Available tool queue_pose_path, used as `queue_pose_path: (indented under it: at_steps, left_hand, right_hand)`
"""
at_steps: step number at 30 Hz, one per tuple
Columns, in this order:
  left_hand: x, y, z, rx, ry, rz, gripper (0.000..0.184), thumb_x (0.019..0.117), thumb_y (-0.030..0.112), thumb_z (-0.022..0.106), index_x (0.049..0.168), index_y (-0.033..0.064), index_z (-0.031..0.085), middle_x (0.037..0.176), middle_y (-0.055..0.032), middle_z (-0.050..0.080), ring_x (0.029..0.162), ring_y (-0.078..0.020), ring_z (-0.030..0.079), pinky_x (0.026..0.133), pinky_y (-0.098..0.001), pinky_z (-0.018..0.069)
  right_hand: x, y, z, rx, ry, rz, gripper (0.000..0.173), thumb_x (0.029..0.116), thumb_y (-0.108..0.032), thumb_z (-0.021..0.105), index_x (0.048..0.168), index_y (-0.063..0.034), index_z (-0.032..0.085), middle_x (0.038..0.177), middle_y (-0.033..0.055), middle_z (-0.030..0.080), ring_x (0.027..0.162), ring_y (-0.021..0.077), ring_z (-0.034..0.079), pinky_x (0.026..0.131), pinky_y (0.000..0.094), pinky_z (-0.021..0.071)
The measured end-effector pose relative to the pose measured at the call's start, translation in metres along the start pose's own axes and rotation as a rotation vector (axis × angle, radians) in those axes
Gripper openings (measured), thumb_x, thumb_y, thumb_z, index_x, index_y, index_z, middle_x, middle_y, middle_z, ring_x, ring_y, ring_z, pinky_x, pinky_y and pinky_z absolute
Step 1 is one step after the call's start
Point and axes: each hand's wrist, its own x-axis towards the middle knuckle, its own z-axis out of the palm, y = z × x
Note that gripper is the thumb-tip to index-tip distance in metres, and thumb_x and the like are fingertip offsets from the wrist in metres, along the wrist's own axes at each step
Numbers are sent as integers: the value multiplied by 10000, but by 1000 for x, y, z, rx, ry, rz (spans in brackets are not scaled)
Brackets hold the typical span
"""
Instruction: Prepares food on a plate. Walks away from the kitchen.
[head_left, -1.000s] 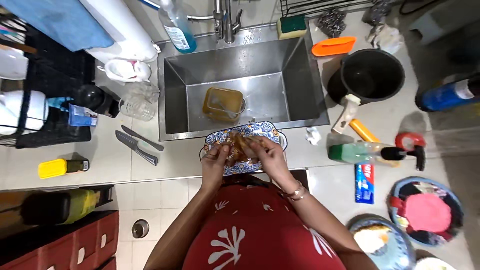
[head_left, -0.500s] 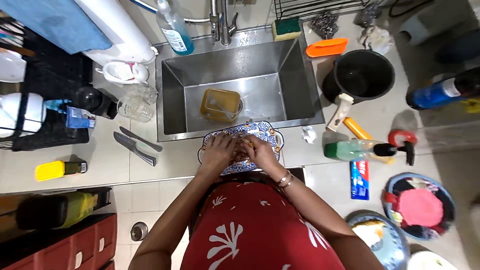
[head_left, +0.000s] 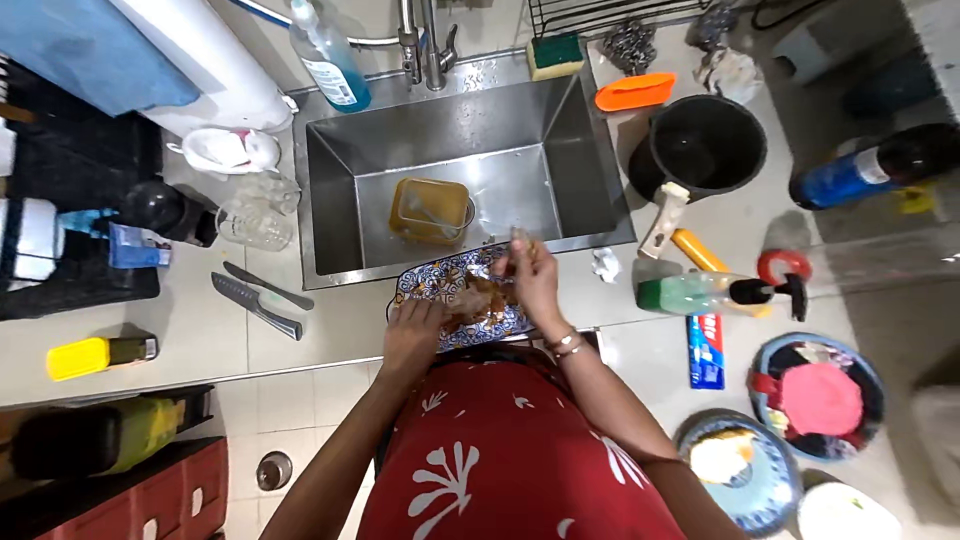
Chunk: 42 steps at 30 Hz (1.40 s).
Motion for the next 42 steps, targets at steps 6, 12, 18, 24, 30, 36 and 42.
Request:
queue_pose_path:
  at_steps: [6, 12, 18, 24, 30, 36, 42]
  left_hand:
    - [-4, -9, -11, -332, -67, -384, 288, 1037, 168, 570, 1144, -52, 722, 1069, -234, 711, 1059, -412, 672, 927, -560, 536]
    - [8, 10, -1, -344, 72, -372, 272, 1003, 171, 623, 1168, -11, 739, 1069, -208, 716, 1048, -387, 669, 898, -544, 544]
    - [13, 45, 16, -269, 117, -253, 301, 1010, 205, 601, 1219, 40, 741, 1110, -154, 748, 1032, -350, 710, 909, -504, 568]
    - [11, 50, 9, -301, 90, -244, 314, 1013, 157, 575, 1243, -2, 717, 1169, -182, 733, 1065, -374, 704, 926, -499, 558]
    - [17, 36, 2, -290, 99, -141, 264, 1011, 147, 587, 1159, -1, 748, 1074, -169, 752, 1030, -361, 718, 933, -509, 567]
    - [17, 29, -6, -466, -66, -205, 290, 1028, 141, 566, 1168, -55, 728, 1084, -238, 724, 1054, -387, 694, 968, -544, 531]
    - [23, 26, -24, -560, -242, -127, 331, 1048, 158, 504, 1124, -99, 699, 973, -218, 723, 865, -254, 709, 824, -441, 576]
  right_hand:
    - [-1, -3, -2, -400, -319, 81, 334, 1045, -193, 599, 1333, -27, 570, 1084, 224, 676, 908, 364, 687, 815, 574, 561]
    - [-10, 9, 10, -218, -406, 145, 664, 887, -262, 813, 1455, -52, 540, 1267, 180, 626, 1009, 257, 658, 874, 439, 566]
    - [-25, 6, 36, 334, -114, 89, 314, 1038, -159, 569, 1299, 14, 584, 822, 24, 692, 588, 68, 609, 563, 252, 553]
    - [-23, 10, 26, 209, -211, 47, 292, 1015, -140, 580, 1225, 59, 545, 772, -22, 659, 582, 24, 604, 583, 219, 553]
    - [-22, -7, 17, -10, -248, 6, 305, 1031, -164, 580, 1188, 95, 612, 958, 99, 698, 830, 56, 669, 795, 262, 569]
    - [-17, -2, 17, -51, -319, -13, 323, 1022, -231, 625, 1100, 76, 688, 956, 172, 716, 888, 215, 693, 861, 418, 562]
    - [-16, -7, -1, 65, -416, -166, 487, 1007, -238, 653, 1373, 69, 558, 1155, 239, 701, 1061, 283, 694, 988, 461, 537]
